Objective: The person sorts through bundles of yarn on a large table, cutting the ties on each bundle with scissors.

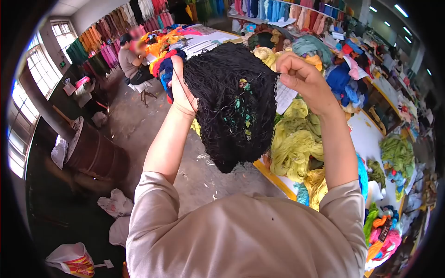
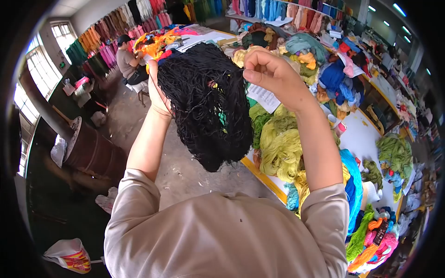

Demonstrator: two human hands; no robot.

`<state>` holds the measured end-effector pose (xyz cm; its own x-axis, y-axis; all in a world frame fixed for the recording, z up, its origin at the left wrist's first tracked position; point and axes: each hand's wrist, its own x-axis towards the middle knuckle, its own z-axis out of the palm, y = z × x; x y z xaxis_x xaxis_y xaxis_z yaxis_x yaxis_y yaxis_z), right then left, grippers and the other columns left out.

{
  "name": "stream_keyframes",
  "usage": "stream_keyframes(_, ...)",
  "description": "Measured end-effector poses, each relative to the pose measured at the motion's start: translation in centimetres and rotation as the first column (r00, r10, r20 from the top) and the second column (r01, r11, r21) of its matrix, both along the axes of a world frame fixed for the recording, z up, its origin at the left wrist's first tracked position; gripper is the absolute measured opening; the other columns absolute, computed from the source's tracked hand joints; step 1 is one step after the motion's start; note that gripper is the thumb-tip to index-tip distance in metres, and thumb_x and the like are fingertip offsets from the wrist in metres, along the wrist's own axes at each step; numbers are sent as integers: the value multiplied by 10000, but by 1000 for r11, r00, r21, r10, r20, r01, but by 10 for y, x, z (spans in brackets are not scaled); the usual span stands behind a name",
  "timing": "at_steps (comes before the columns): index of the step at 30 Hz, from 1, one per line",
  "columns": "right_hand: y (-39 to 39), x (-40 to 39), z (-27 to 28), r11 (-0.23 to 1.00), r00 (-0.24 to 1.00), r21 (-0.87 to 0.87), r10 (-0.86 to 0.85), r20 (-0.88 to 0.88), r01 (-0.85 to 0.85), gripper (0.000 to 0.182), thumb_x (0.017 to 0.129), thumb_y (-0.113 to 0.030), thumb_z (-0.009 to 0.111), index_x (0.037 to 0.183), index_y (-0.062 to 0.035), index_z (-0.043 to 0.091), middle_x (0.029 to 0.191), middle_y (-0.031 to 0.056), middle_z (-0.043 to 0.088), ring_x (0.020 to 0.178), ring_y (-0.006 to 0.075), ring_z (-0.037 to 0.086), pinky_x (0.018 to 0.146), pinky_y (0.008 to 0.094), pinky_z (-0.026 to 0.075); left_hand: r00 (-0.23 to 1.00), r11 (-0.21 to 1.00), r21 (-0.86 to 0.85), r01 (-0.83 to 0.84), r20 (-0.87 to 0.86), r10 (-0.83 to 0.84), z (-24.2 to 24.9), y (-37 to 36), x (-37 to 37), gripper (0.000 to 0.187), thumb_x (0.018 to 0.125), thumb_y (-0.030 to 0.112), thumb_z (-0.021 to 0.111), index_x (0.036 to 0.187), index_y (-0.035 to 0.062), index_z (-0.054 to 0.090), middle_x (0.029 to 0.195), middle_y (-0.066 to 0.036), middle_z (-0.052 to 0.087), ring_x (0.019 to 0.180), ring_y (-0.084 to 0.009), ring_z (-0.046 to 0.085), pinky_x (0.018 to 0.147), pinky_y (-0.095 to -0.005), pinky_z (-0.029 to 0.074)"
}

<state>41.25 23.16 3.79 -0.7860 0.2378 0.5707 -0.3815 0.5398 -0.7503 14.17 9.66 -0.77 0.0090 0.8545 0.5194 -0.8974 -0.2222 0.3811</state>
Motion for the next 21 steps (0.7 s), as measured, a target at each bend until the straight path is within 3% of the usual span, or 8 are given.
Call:
stream_keyframes(4,9,0,-1,1000,995,6,17,-95,-16,162,926,-176,660,934,-79,530,1038,-3,467,990,117,445,887,268,351,977,992,27,122,-181,-115,-7,-6,-16,1011,855,795,447,1505,26,357,1512,-197,426,1346,-351,480,1095,-522,422)
stream_keyframes(6,10,-10,-8,998,988,-54,4,-152,-13,126,923,-144,652,947,-79,546,1037,-7,481,1004,120,468,888,274,369,946,969,-44,-244,-231,228,-1,-5,16,1079,792,845,452,1479,16,396,1465,-183,488,1325,-334,506,1074,-508,448)
stream_keyframes(7,11,-18,-19,994,992,93,-63,106,53,100,921,-128,647,933,-82,560,1034,-4,493,994,126,487,885,277,385,976,976,-36,216,7,-216,-31,8,-8,1082,781,847,450,1462,6,413,1433,-165,524,1320,-311,513,1079,-487,446)
stream_keyframes(8,20,-22,-33,950,959,301,-159,236,83,95,923,-128,642,927,-79,560,1032,2,496,988,128,490,881,275,390,806,875,-237,-423,-539,243,-21,9,11,1024,822,808,451,1467,14,401,1438,-150,518,1327,-303,506,1088,-474,437)
stream_keyframes(13,49,-13,-8,950,966,175,-256,-38,259,124,907,-87,644,875,-57,529,926,-12,492,864,107,493,809,258,418,424,789,328,-519,-703,571,-26,3,-20,946,803,624,694,1507,78,377,1517,-58,448,1428,-235,371,1172,-435,314)
stream_keyframes(14,49,-15,-12,956,958,149,-269,96,253,108,930,-78,621,881,-60,526,952,-23,503,886,92,484,832,238,399,359,764,124,-633,-828,431,-31,5,-34,984,768,616,736,1499,59,384,1506,-56,460,1406,-227,400,1168,-423,323)
stream_keyframes(18,64,-22,-10,958,963,-94,-270,22,271,133,1000,-213,595,964,-92,555,1044,-49,522,988,57,472,927,223,358,722,940,130,-316,-610,327,9,8,-43,802,899,487,671,1471,-3,395,1459,-125,505,1355,-271,476,1154,-436,351)
stream_keyframes(21,60,-30,-5,970,981,-149,-193,16,193,145,997,-234,601,1007,-90,592,1116,-29,584,1030,77,512,954,247,373,664,950,148,-274,-685,298,31,7,-43,811,909,522,634,1485,12,378,1464,-125,499,1355,-265,480,1144,-443,372)
